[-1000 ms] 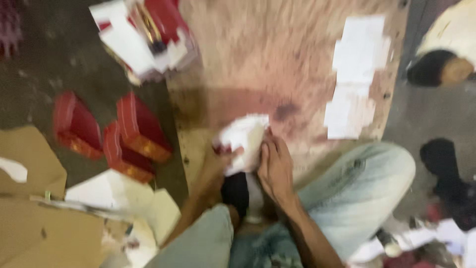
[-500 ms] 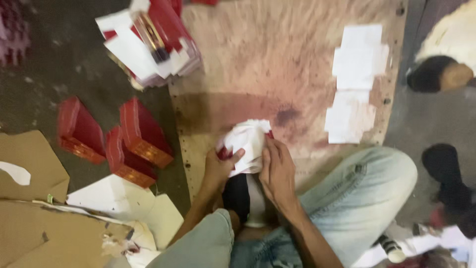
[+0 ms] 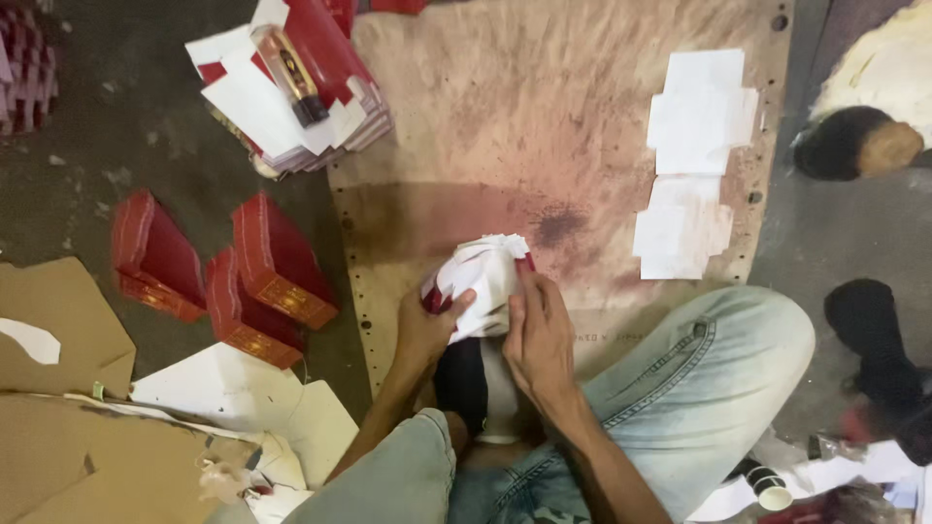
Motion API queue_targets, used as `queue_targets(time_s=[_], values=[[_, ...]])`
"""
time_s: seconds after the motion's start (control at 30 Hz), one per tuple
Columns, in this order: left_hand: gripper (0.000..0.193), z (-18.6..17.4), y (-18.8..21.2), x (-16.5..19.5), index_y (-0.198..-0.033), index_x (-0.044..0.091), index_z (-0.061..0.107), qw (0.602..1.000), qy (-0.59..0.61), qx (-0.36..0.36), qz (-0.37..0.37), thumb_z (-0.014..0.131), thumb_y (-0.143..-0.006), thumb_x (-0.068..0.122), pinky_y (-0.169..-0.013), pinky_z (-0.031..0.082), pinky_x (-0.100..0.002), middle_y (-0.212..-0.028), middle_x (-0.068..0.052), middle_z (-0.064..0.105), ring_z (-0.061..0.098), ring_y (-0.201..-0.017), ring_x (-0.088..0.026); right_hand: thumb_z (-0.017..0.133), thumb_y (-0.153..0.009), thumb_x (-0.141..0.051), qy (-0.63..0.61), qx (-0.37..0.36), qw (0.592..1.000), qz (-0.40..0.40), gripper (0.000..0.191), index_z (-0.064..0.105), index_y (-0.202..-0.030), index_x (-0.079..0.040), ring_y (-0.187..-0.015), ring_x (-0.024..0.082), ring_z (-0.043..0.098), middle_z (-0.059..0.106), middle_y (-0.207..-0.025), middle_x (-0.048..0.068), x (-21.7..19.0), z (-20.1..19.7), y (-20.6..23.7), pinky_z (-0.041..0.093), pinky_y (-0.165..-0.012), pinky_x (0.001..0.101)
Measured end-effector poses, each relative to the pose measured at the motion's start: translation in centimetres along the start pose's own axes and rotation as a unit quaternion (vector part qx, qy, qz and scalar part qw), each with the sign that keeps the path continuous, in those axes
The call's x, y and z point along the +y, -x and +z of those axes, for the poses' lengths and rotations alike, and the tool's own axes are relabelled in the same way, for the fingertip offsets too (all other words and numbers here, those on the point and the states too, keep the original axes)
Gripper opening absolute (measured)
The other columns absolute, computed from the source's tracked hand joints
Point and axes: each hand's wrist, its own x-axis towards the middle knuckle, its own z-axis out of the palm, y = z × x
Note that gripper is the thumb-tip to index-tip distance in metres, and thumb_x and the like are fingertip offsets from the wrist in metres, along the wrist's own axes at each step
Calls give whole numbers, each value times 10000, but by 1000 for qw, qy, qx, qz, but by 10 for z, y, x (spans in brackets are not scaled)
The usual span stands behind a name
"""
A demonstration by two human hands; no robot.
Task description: The person sits on the floor and folds red paper into small rectangular boxes. They repeatedly fold flaps, press edges, and use a small round tool to smooth or crease the paper. Finished boxes are placed in a pile nearby.
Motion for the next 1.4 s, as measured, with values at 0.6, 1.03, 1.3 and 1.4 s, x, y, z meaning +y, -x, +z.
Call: queue_targets(time_s=[0.6, 1.03, 1.3, 1.4], values=[[532, -3, 1, -8, -1253, -18, 650, 964, 243, 56, -96, 840, -800, 188, -739, 582, -313, -1045, -88, 722, 683, -889, -184, 607, -989, -63, 53, -61, 997, 14, 220, 635, -1184, 34, -1052, 421, 601, 618, -1142, 247, 11, 7, 3, 513, -915, 478], [544, 5, -25, -67, -1257, -31, 646, 997, 70, 39, -21, 842, -804, 195, -746, 581, -303, -1056, -84, 723, 686, -890, -170, 548, -1003, -35, -13, 5, 1000, -10, 310, 635, -1279, 74, -967, 426, 622, 594, -1145, 279, 43, 43, 6, 525, -830, 478], [552, 8, -29, -70, -1260, -39, 643, 992, 114, 48, -34, 844, -806, 200, -750, 581, -296, -1063, -82, 723, 688, -890, -161, 583, -1002, -55, 32, -27, 999, 5, 348, 623, -1329, 57, -1063, 447, 616, 613, -1171, 279, 44, 46, 11, 508, -936, 470], [555, 9, -28, -72, -1261, -42, 642, 963, 248, 49, -90, 845, -807, 202, -752, 581, -294, -1065, -81, 723, 688, -890, -158, 588, -974, -58, 34, -51, 998, 2, 354, 619, -1307, 58, -1092, 460, 609, 609, -1210, 284, 46, 44, 10, 505, -964, 476]])
